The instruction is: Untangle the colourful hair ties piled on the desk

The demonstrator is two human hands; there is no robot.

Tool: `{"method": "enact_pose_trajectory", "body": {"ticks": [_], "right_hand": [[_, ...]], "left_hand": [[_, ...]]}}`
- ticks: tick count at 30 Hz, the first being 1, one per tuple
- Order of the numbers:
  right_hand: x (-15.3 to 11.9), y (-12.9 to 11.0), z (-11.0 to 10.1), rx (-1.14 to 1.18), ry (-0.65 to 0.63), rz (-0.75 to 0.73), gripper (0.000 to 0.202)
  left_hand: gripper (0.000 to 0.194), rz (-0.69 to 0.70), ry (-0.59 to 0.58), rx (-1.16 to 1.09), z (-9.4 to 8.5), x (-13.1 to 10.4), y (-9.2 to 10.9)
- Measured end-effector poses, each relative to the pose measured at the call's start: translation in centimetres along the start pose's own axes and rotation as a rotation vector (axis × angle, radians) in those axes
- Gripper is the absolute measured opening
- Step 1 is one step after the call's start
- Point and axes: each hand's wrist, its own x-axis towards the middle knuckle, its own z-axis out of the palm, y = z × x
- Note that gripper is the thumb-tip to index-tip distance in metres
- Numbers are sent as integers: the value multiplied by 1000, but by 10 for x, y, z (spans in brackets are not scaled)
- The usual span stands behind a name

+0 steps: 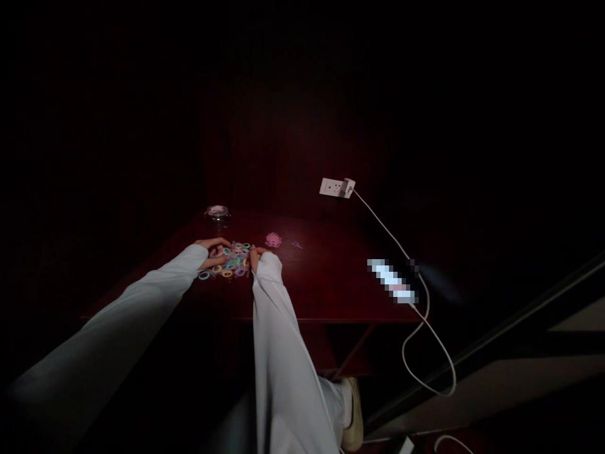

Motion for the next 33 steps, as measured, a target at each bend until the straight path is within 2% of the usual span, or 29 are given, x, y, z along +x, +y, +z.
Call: {"method": "enact_pose_trajectory", "body": {"ticks": [3, 8, 11, 17, 22, 30, 33], "right_hand": [[-1, 2, -1, 38, -17, -28, 49], [-6, 2, -3, 102, 31, -53, 51], [-7, 0, -4, 59, 45, -51, 49], [-5, -5, -4, -22, 54, 7, 45], [-4, -6, -1, 83, 68, 36, 47], [-3, -5, -2, 115, 126, 43, 45], [0, -1, 2, 109, 108, 47, 46]], "left_hand": [[59, 15, 37, -20, 0, 13, -1], [58, 30, 74, -37, -4, 40, 2], [54, 31, 91, -44, -6, 46, 1], [42, 12, 97, -50, -1, 25, -5], [30, -7, 102, -40, 4, 7, -6], [37, 48, 132, 10, 7, 5, -1], [40, 71, 145, 16, 6, 5, 1]]}}
